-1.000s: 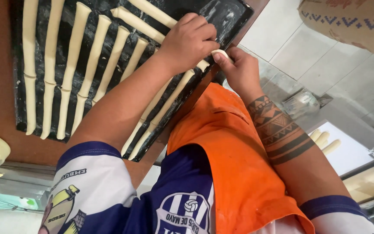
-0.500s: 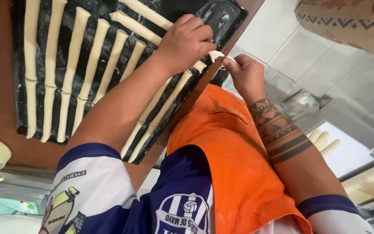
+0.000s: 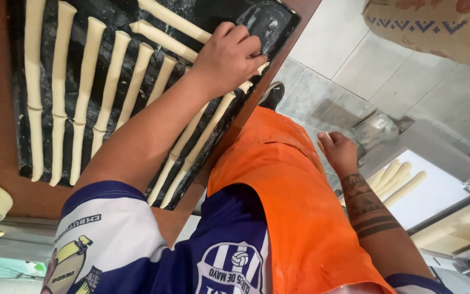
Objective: Cutting long strips of dough into smaller segments using a metal scraper and then arranging and shaping dough pieces on a wooden board.
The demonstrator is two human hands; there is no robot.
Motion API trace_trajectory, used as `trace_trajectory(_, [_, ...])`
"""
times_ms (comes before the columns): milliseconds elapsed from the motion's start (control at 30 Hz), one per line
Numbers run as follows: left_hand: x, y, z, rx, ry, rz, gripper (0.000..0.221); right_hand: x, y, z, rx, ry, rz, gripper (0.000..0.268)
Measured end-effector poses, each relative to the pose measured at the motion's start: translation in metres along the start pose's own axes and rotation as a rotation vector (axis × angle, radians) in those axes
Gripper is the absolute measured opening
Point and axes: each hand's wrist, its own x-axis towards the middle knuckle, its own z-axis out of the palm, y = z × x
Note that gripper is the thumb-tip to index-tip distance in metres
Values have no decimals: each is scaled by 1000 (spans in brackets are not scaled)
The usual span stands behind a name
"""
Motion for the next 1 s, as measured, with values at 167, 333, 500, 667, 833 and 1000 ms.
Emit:
trace_trajectory(167, [2, 3, 2, -13, 26, 23, 22, 0, 5, 12, 71, -26, 0, 53])
trace_trajectory(333, [4, 11, 3, -33, 31, 16, 19, -4, -12, 3, 86, -27, -86, 56])
trace_trajectory(500, [7, 18, -7, 76, 25, 8, 9, 4, -14, 3, 155, 23, -70, 51])
trace_trajectory(667, [4, 18, -5, 23, -29, -70, 25, -1, -8, 6, 125, 20, -97, 55])
trace_trajectory(833, [3, 15, 0, -61, 20, -49, 34, 2, 0, 10, 85, 4, -77, 54])
trace_trajectory(1000, [7, 29, -7, 15, 3, -143, 26, 2, -6, 8, 48, -24, -31, 56])
